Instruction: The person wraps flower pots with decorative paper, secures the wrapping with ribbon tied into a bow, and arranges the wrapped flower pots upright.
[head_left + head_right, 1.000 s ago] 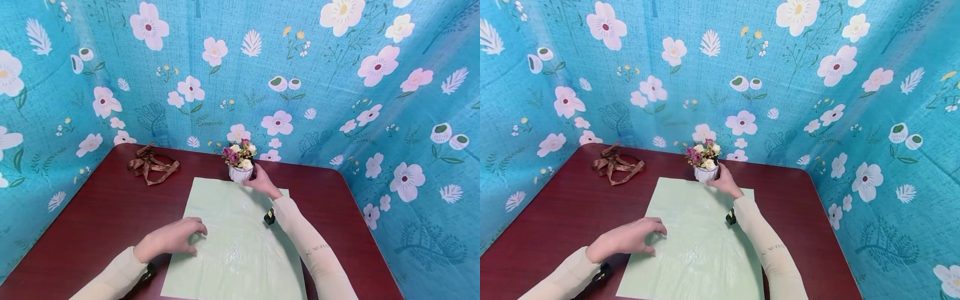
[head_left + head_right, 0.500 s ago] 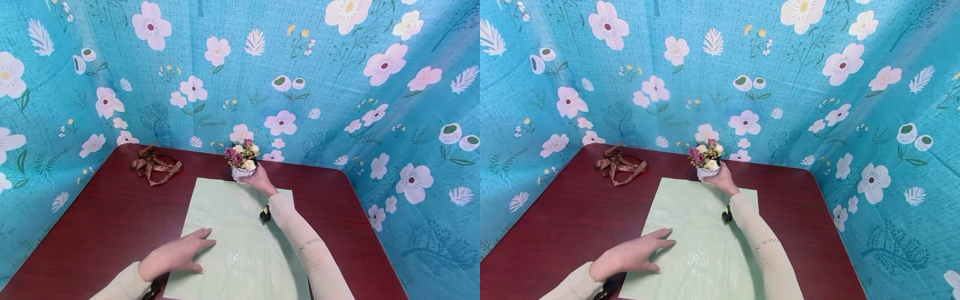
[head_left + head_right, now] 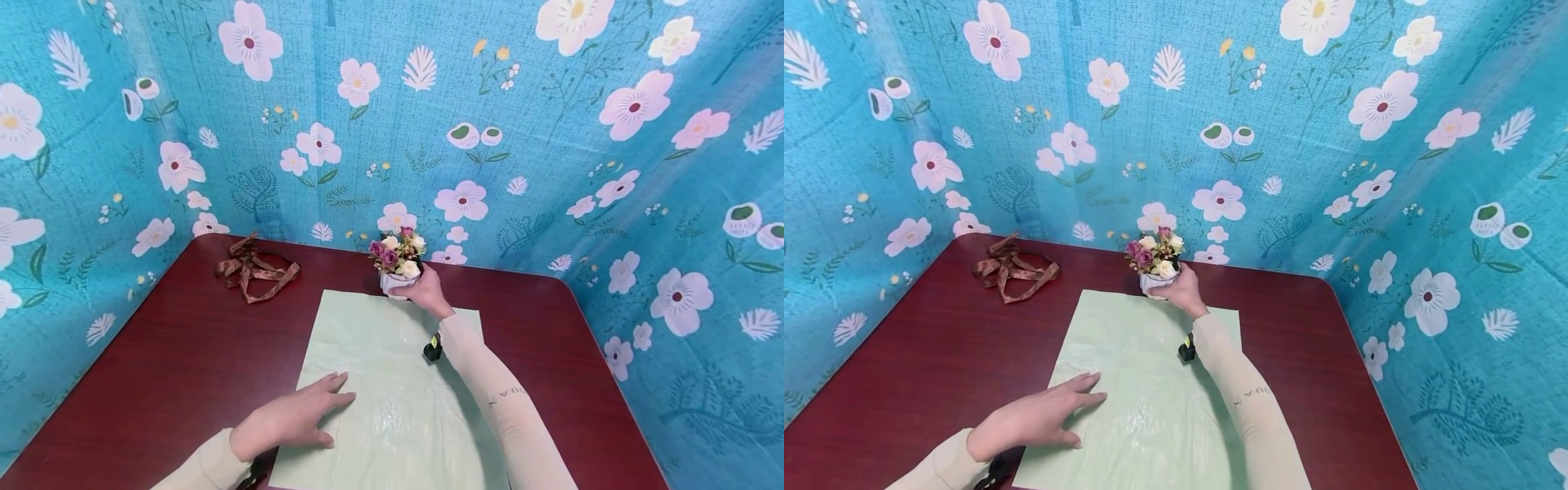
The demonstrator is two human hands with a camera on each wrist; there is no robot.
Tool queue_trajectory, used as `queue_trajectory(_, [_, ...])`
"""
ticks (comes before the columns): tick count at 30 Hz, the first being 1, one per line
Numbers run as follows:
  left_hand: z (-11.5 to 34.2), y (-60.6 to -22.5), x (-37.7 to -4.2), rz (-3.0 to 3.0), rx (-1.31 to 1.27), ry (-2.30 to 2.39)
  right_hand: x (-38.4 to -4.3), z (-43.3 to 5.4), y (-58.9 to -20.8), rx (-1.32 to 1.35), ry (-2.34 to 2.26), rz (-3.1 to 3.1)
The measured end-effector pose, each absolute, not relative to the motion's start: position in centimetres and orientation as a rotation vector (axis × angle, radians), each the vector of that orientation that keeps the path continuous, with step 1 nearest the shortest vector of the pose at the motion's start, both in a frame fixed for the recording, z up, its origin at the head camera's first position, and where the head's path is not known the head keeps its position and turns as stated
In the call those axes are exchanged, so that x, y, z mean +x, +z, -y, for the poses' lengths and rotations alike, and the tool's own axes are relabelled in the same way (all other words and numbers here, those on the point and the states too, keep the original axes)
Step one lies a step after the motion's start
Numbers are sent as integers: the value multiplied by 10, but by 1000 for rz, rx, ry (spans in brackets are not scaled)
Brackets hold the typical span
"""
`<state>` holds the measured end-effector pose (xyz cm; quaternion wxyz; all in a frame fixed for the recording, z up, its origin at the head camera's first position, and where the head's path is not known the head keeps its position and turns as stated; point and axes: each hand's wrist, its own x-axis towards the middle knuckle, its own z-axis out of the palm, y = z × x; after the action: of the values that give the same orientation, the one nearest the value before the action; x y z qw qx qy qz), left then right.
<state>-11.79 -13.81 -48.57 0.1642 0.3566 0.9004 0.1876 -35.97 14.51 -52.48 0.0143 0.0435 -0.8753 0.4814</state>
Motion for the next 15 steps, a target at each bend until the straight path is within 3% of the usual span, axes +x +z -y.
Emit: queue_trajectory(15, [133,-489,-141,-2515,973,586,-364,-155,-498,232,1513,2568])
